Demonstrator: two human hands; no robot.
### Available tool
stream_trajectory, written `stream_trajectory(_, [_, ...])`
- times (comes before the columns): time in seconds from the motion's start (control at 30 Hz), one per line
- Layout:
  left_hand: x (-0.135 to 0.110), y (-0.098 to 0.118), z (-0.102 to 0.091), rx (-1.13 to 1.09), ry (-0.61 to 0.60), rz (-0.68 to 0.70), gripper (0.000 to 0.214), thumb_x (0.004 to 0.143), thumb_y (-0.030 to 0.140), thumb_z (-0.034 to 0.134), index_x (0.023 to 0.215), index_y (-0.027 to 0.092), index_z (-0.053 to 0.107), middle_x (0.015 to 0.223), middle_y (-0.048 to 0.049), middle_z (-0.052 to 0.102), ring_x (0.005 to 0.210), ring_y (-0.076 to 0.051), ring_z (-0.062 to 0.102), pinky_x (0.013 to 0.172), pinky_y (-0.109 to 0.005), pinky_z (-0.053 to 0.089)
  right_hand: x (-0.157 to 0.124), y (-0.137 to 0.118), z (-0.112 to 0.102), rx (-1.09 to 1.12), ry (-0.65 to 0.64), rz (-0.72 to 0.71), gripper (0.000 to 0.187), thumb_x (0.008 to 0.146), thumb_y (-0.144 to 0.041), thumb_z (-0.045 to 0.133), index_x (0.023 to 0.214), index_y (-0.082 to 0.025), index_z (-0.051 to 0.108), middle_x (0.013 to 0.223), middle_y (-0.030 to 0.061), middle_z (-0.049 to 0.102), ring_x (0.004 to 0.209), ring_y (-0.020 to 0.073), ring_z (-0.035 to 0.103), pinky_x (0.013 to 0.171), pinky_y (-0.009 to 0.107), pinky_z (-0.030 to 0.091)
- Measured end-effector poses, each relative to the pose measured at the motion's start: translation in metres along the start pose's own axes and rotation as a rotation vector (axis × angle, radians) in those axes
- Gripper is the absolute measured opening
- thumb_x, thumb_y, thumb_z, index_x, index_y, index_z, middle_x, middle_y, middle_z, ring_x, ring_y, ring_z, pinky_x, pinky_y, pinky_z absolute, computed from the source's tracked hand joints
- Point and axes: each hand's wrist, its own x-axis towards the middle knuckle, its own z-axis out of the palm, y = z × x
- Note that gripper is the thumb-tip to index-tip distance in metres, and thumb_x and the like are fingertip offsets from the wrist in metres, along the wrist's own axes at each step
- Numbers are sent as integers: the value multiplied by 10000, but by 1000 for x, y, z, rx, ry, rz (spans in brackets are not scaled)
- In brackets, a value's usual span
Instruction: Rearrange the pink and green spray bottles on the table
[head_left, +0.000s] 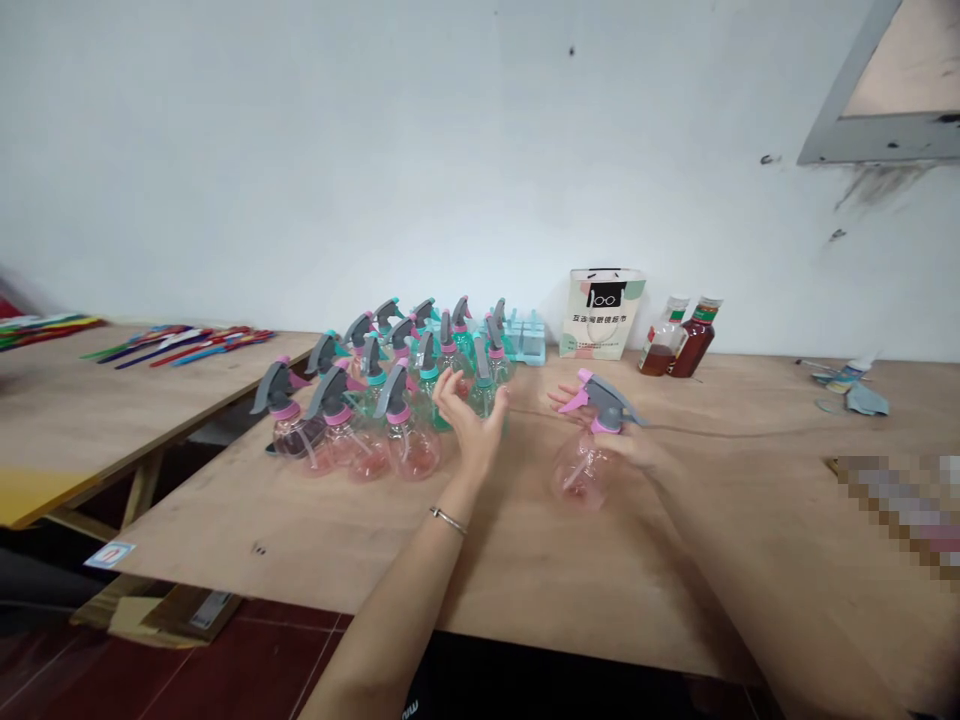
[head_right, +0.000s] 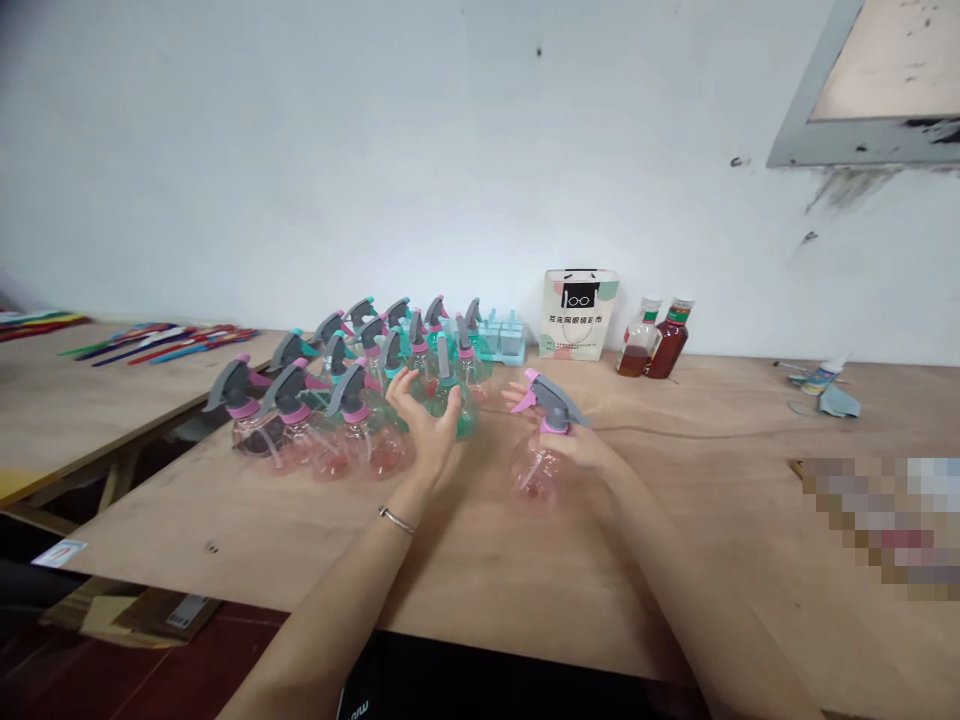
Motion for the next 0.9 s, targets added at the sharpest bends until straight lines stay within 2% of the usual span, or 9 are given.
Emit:
stream_trajectory(0.03, [2, -10, 2, 13, -28, -82, 694, 805, 478, 702, 1352, 212, 367, 1418, -179, 417, 1385, -309, 414, 1143, -499, 317, 2, -2, 1, 14, 30, -24, 518, 727, -300, 725, 1239, -308, 647, 1306, 68, 687, 1312, 314, 583, 1088, 514, 459])
stream_trajectory(0.13, [2, -34, 7, 17, -242, -233, 848, 709, 448, 797, 1372, 210, 325, 1397, -181, 482, 1349, -332, 479, 1127, -518, 355, 5, -1, 8, 50, 172, -40, 370, 706, -362, 733, 1067, -289, 694, 1130, 65, 744, 1181, 326, 655, 977, 504, 520])
stream_trajectory(0.27, [-9, -50, 6, 39, -377, -200, 802, 689, 394, 805, 1338, 203, 374, 1354, -172, 547, 1313, -348, 526, 1100, -528, 395, 5, 4, 15, 87, 397, -16, 204, 652, -345, 737, 795, -239, 636, 776, 26, 705, 815, 252, 685, 766, 407, 542])
stream_trajectory(0.33, [-14, -51, 2, 70, -407, -160, 785, 697, 410, 799, 1332, 196, 389, 1329, -171, 563, 1292, -355, 540, 1091, -540, 398, 5, 5, 16, 127, 451, 22, 191, 643, -337, 726, 751, -233, 609, 720, 9, 679, 724, 217, 652, 698, 365, 525])
stream_trajectory(0.4, [-18, -50, -2, 76, -433, -128, 762, 714, 426, 785, 1327, 189, 399, 1319, -174, 565, 1277, -355, 547, 1080, -543, 406, 4, 4, 16, 130, 410, 55, 200, 651, -337, 725, 799, -231, 645, 809, 23, 718, 811, 228, 674, 742, 361, 530])
stream_trajectory(0.53, [-22, -49, -5, 48, -449, -100, 725, 729, 428, 771, 1306, 174, 413, 1306, -176, 561, 1261, -345, 552, 1066, -529, 421, 5, 3, 17, 40, 343, 40, 282, 715, -396, 729, 948, -239, 704, 1073, 51, 749, 1080, 257, 666, 984, 418, 492])
stream_trajectory(0.73, [-22, -49, -4, 26, -437, -115, 694, 719, 406, 784, 1280, 203, 432, 1270, -140, 576, 1250, -325, 558, 1070, -519, 418, 8, 2, 18, 106, 444, 78, 276, 749, -421, 683, 965, -249, 700, 1018, 32, 763, 1146, 256, 651, 1049, 421, 457])
stream_trajectory(0.83, [-22, -49, -4, 25, -445, -116, 697, 717, 410, 785, 1281, 202, 432, 1276, -142, 574, 1245, -329, 560, 1071, -527, 417, 11, -5, 16, 185, 456, 128, 255, 715, -402, 711, 911, -242, 676, 921, 35, 757, 1041, 271, 690, 805, 370, 548])
stream_trajectory(0.9, [-22, -50, -4, 23, -444, -117, 695, 713, 410, 788, 1278, 208, 436, 1276, -137, 574, 1241, -327, 562, 1072, -526, 416, 13, -12, 15, 239, 489, 141, 220, 684, -363, 703, 850, -230, 651, 809, 34, 734, 883, 265, 708, 597, 317, 518])
